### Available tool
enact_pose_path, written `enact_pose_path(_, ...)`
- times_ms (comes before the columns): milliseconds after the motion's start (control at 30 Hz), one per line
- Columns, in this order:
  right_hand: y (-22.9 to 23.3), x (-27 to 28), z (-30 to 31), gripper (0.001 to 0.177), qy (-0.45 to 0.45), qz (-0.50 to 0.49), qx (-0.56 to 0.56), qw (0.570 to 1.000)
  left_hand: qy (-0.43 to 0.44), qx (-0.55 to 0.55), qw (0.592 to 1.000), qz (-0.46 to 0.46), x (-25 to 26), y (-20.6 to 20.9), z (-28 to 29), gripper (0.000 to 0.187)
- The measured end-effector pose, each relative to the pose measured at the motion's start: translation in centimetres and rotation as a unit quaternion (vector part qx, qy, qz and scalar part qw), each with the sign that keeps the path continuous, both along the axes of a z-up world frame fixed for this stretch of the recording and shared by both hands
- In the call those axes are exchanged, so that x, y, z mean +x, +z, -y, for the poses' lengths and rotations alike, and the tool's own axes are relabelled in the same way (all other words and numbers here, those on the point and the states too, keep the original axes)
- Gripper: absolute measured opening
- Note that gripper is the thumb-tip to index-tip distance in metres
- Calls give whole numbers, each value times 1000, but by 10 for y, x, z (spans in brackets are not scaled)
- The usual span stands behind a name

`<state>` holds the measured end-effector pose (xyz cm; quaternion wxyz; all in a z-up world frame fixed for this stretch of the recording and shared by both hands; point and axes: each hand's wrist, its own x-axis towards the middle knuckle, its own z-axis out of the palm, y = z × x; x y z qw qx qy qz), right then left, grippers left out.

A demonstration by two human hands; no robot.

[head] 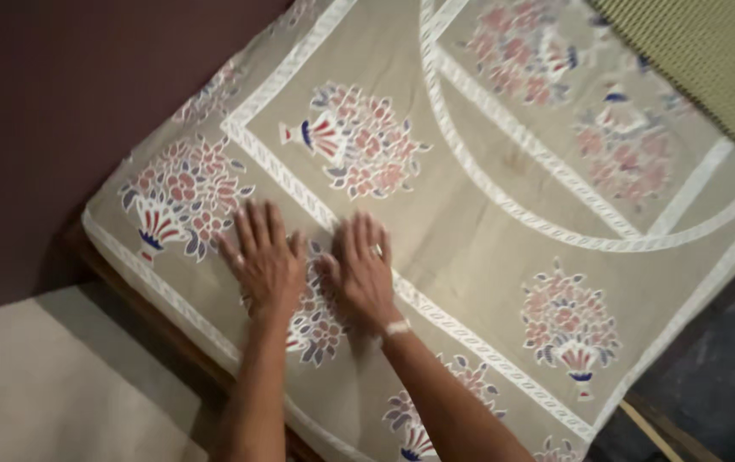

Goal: The person smooths a patterned bed sheet over a mattress by hand, repeatedly pressing and adjusting the fabric to remove wrinkles and align the design. The hands move systematically across the surface, ensuring the sheet lies flat.

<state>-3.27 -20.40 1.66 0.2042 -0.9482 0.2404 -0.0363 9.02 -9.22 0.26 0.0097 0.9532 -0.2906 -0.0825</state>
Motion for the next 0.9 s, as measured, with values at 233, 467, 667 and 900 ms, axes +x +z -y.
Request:
enact_pose_path(233,-16,26,-8,68,9,3,11,1000,6,-13,998,-67,14,-22,-13,80)
enact_pose_path(467,-3,31,-12,69,-5,-19,-17,1000,-60,0,997,-53,87,-6,5,84)
enact_pose_path(667,-18,31,-11,69,-10,-14,-9,1000,-45,0,996,-71,140,-15,33,85)
enact_pose_path(900,-7,35,-8,70,-2,-17,2,1000,36,-19,985,-167,183,19,40,88)
